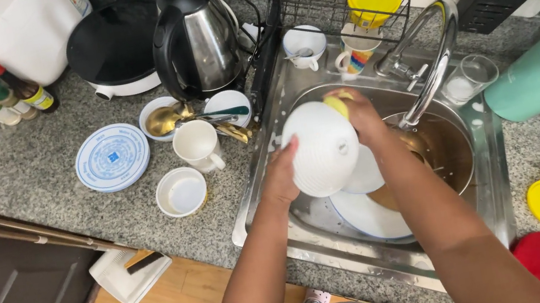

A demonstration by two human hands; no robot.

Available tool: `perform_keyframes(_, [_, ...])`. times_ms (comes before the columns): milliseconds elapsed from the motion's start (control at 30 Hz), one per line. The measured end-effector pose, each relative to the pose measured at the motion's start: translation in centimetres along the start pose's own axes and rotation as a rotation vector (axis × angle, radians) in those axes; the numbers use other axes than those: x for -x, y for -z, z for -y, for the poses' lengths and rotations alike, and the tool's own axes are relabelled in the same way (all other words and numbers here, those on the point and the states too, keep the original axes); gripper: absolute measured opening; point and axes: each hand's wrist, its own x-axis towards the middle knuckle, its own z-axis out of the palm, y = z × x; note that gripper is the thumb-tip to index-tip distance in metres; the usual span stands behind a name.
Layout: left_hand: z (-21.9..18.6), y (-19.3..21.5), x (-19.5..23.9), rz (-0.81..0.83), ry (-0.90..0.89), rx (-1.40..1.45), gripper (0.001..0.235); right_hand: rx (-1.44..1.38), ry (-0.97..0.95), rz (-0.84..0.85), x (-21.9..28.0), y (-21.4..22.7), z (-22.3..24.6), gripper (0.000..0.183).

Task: The person washes various dishes, including plates, bowls, and a glass lid, in a kitchen sink using a yellow sponge. They scrub each item under running water and place the cleaned items on the counter or in the sink.

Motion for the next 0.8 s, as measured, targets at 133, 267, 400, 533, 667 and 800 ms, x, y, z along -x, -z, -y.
perform_keyframes(133, [-1.2,-1.3,0.4,0.026,-0.094,0.230,0.068,-0.096,-0.029,-0.272,4.9,-1.5,-2.1,0.025])
perform_keyframes(267, [2.5,0.9,-3.1,-0.045,-0.124,0.456,0.070,0.426,0.501,-0.417,12.4,-5.9,-0.9,0.038])
perform_keyframes(400, [7.4,2.9,-5.4,-0.076,-0.079,0.430,0.058,1.124,0.910,-0.241,13.9,-8.2,2.7,0.049])
perform_keyframes(533, [7.1,-0.6,-3.5,-0.233,-0.094,0.181,0.054,0.842,0.536,-0.244,8.9,-5.4,0.0,0.023])
perform_keyframes(667, [4.2,-3.0,-1.2,-0.223,-0.122,0.028,0.053,0.623,0.316,-0.435,3.7,-0.4,-1.7,0.022])
perform_keyframes(800, [1.6,-3.4,0.3,-0.182,0.010,0.092,0.061,0.024,-0.392,-0.160,3.0,1.5,0.5,0.036])
